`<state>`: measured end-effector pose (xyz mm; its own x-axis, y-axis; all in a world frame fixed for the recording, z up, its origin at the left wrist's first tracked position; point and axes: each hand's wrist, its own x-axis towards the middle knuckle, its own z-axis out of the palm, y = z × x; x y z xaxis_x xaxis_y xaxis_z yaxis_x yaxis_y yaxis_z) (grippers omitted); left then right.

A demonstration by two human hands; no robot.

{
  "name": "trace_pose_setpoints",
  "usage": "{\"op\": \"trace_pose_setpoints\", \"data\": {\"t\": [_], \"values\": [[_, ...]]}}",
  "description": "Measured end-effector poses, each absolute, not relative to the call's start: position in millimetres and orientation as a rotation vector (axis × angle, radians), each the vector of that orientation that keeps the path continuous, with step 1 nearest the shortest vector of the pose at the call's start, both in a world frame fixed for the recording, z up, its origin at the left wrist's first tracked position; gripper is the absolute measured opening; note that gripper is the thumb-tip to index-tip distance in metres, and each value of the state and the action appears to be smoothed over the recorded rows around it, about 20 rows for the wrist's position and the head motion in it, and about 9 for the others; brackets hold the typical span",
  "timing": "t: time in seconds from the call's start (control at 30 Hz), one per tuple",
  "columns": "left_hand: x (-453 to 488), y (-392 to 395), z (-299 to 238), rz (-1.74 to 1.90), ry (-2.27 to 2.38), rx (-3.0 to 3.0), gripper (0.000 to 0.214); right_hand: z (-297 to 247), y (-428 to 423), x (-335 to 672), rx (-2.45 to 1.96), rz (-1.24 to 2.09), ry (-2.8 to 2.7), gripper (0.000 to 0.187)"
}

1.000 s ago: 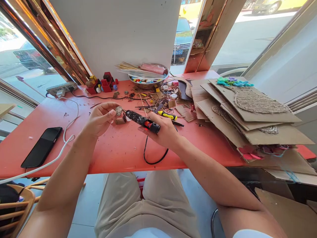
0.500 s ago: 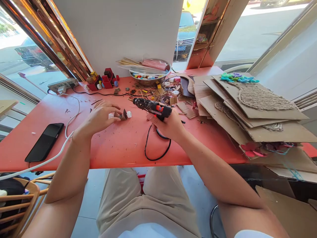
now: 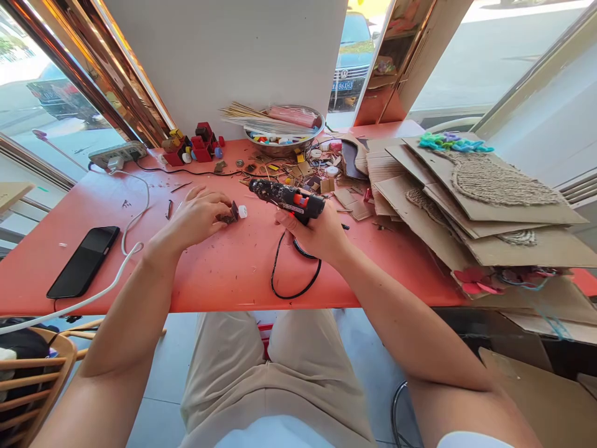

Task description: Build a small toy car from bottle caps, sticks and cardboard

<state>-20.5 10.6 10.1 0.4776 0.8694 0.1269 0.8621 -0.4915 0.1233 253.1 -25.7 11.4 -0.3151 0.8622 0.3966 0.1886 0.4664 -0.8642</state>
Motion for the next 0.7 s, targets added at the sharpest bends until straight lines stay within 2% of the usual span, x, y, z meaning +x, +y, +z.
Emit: {"op": "trace_pose_setpoints", "data": {"t": [0.4,0.7], "values": [[-25.1,10.8,7.0,0.267,1.716,2.514,0.038,13.2,-24.3,252.4,-0.921,0.910,-1.759,0.066],[-28.2,16.1,1.0,0.372,1.655,2.546,0.031,11.9,-25.9,253.9,-0.960,0.903,-1.801,0.060]]}}
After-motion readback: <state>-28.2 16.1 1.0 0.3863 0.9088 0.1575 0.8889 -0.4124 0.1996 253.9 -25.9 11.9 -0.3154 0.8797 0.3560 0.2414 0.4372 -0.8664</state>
